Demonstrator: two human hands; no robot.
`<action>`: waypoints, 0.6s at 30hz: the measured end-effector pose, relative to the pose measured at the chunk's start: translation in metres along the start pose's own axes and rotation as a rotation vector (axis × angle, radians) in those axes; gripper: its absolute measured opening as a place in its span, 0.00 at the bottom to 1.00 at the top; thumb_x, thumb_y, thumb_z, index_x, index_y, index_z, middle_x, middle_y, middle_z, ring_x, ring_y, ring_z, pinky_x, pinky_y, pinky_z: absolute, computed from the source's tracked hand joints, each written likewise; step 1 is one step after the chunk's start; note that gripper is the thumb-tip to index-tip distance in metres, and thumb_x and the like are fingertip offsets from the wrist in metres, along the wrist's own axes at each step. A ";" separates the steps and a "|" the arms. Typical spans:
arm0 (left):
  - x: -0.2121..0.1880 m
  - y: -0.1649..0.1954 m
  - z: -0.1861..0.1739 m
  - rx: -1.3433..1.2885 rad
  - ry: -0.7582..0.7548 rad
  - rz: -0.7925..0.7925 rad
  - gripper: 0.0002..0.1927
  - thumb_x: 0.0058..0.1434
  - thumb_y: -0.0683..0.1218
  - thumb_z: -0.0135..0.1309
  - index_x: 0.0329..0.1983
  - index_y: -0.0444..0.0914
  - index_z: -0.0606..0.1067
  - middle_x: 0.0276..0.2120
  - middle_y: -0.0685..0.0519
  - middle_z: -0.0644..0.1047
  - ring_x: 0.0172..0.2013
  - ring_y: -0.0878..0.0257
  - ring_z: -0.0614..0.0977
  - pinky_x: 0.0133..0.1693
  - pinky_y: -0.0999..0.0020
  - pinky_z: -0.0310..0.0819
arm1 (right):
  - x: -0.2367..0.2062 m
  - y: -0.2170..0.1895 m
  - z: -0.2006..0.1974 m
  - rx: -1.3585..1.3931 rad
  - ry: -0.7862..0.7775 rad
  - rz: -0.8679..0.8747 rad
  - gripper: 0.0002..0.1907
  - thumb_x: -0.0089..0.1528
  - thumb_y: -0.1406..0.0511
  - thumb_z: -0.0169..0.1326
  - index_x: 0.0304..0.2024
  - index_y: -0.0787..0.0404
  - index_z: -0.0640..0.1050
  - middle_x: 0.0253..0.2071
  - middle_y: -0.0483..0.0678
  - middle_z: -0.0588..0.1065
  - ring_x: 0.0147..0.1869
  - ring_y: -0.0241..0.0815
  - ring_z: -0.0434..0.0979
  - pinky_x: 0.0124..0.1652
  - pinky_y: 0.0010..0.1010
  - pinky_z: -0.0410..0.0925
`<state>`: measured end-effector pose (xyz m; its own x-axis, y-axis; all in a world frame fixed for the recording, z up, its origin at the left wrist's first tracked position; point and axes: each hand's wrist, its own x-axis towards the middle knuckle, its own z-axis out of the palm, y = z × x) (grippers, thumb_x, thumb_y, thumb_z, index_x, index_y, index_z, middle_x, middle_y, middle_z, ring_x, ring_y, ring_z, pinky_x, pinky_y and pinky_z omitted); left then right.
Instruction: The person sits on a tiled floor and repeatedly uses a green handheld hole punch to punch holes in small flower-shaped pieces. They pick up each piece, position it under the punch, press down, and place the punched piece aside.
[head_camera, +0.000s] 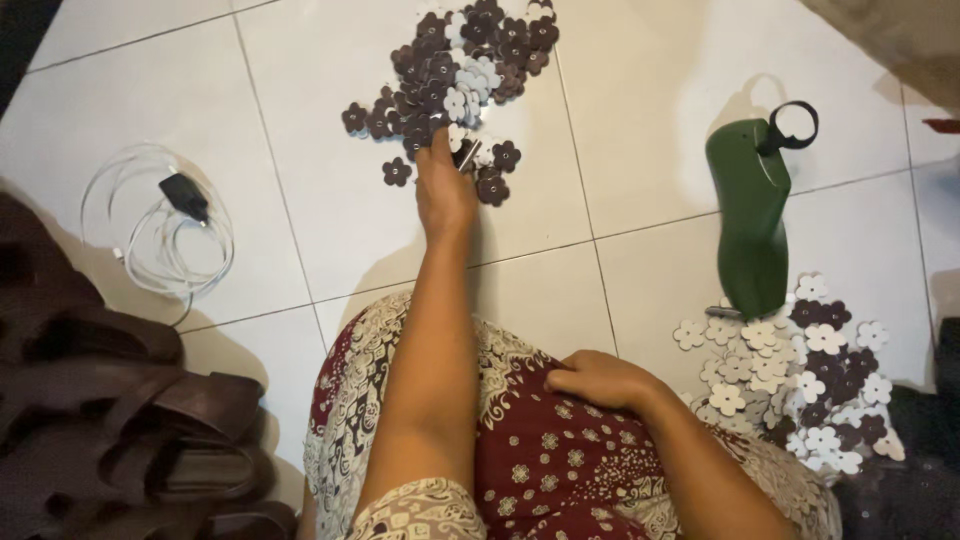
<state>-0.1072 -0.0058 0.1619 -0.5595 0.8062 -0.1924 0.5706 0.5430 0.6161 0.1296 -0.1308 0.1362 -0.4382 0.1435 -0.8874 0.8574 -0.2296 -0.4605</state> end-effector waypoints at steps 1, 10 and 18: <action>-0.001 -0.002 0.005 -0.005 0.003 0.021 0.30 0.54 0.36 0.58 0.62 0.41 0.71 0.51 0.41 0.72 0.49 0.43 0.78 0.50 0.52 0.73 | -0.005 -0.006 -0.001 -0.084 0.021 0.050 0.26 0.58 0.50 0.49 0.47 0.60 0.83 0.46 0.55 0.83 0.49 0.49 0.83 0.53 0.38 0.71; 0.018 -0.023 0.035 -0.191 -0.010 0.109 0.14 0.60 0.47 0.63 0.46 0.35 0.81 0.35 0.44 0.81 0.36 0.51 0.81 0.41 0.58 0.74 | -0.003 -0.055 0.009 -0.190 0.287 -0.274 0.27 0.66 0.51 0.43 0.59 0.62 0.70 0.48 0.61 0.78 0.53 0.56 0.79 0.53 0.47 0.69; -0.026 -0.002 0.116 -0.397 -0.525 0.050 0.16 0.60 0.53 0.61 0.41 0.36 0.82 0.26 0.54 0.79 0.27 0.69 0.76 0.33 0.71 0.70 | 0.017 -0.027 -0.018 -0.096 0.097 -0.158 0.28 0.62 0.45 0.48 0.48 0.61 0.75 0.44 0.60 0.79 0.51 0.59 0.79 0.51 0.49 0.70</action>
<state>-0.0241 -0.0006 0.0771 -0.1129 0.8901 -0.4415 0.2673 0.4551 0.8493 0.1037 -0.1044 0.1339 -0.5451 0.2638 -0.7958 0.8040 -0.1045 -0.5854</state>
